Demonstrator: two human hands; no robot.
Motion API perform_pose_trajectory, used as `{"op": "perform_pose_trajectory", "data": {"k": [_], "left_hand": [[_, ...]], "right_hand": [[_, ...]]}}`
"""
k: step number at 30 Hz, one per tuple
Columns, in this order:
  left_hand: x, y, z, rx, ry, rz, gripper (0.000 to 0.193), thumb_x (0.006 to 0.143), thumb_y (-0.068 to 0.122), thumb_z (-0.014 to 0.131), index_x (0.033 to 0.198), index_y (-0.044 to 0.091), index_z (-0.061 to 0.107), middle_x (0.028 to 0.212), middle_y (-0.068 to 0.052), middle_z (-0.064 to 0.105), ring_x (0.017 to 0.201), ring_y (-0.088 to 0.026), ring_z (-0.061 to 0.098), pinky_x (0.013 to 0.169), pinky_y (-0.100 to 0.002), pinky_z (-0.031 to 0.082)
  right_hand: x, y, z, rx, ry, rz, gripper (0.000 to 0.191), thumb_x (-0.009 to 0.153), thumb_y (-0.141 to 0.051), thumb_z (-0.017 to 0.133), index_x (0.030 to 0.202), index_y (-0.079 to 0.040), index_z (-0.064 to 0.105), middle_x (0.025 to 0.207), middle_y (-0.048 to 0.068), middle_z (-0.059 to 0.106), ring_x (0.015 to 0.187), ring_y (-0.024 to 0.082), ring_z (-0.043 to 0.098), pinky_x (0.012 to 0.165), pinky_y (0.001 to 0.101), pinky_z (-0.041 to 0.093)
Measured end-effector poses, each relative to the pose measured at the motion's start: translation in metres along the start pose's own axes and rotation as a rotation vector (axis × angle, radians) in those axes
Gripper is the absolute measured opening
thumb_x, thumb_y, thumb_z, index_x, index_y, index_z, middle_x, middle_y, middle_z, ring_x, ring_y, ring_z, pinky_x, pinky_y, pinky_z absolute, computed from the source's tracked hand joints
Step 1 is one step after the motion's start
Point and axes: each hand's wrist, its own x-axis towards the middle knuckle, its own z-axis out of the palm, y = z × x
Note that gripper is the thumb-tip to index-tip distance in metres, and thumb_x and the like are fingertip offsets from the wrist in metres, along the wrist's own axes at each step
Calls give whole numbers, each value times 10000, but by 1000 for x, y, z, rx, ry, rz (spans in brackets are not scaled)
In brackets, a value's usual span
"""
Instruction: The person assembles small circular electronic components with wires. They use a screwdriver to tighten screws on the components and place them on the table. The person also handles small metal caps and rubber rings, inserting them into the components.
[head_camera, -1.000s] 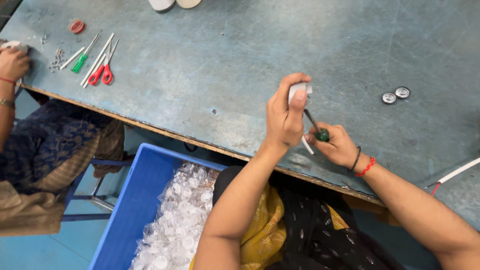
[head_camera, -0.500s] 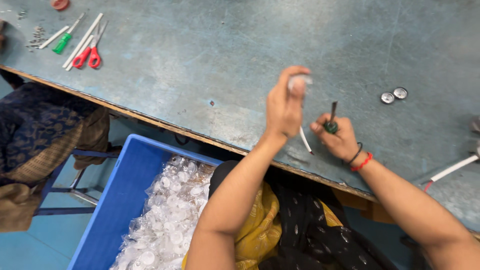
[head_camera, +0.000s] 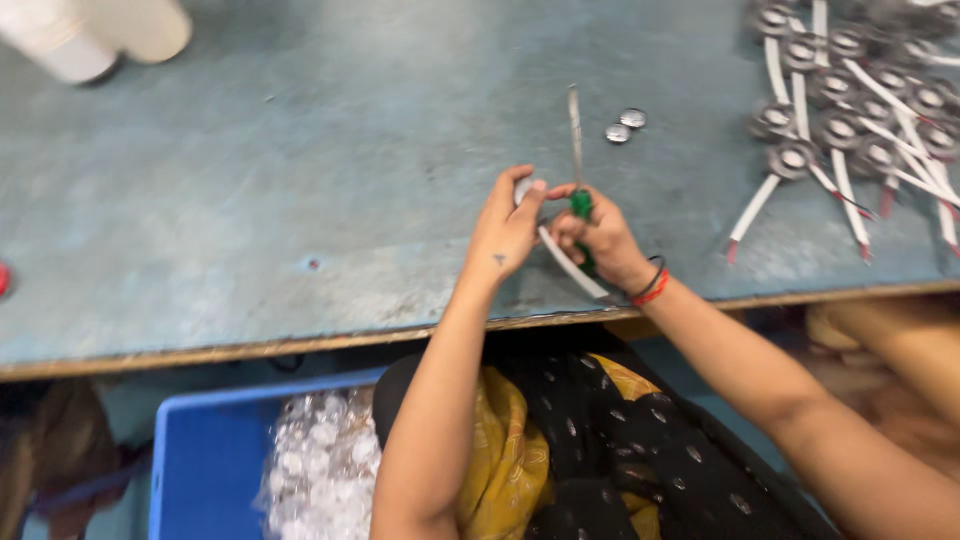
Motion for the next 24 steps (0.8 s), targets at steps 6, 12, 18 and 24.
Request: {"op": "perform_pose_trajectory", "data": {"k": [6,12,18,24], "left_hand": [[-25,4,3,269,-95,220,469,1035,370,509,1383,60,562,1338,-233,652,1224,-384,641,1007,-425,496],[-33,14,2,262,-137,219,483,1038,346,501,1433,72,554,1316,-244,677,1214,-379,669,1016,-428,515],[-48,36,9,207,-447,-27,667,905,403,584,1482,115,411,1413,-166,589,1000,-344,770,866,-441,587],[-59,37,1,721,-451,321,664,961,466,617,1485,86,473,1466,-207,539,1312,-372,551,1066,-451,450]], "right_hand": [[-29,2,22,-455,190,-47,621,817,-69,825,1366,-56,536,766,-26,563,621,50,523,551,205,443],[-38,-4,24,-724,225,-138,630,815,-88,827,1376,-57,540,870,-41,635,767,33,597,687,209,510],[-59,-32,-22,-1036,334,-169,576,835,-108,815,1359,-89,578,870,10,693,775,82,653,713,258,543],[-75,-82,-93,-1601,422,-192,511,885,-230,819,1331,-110,600,878,106,727,768,277,714,690,396,562]]}}
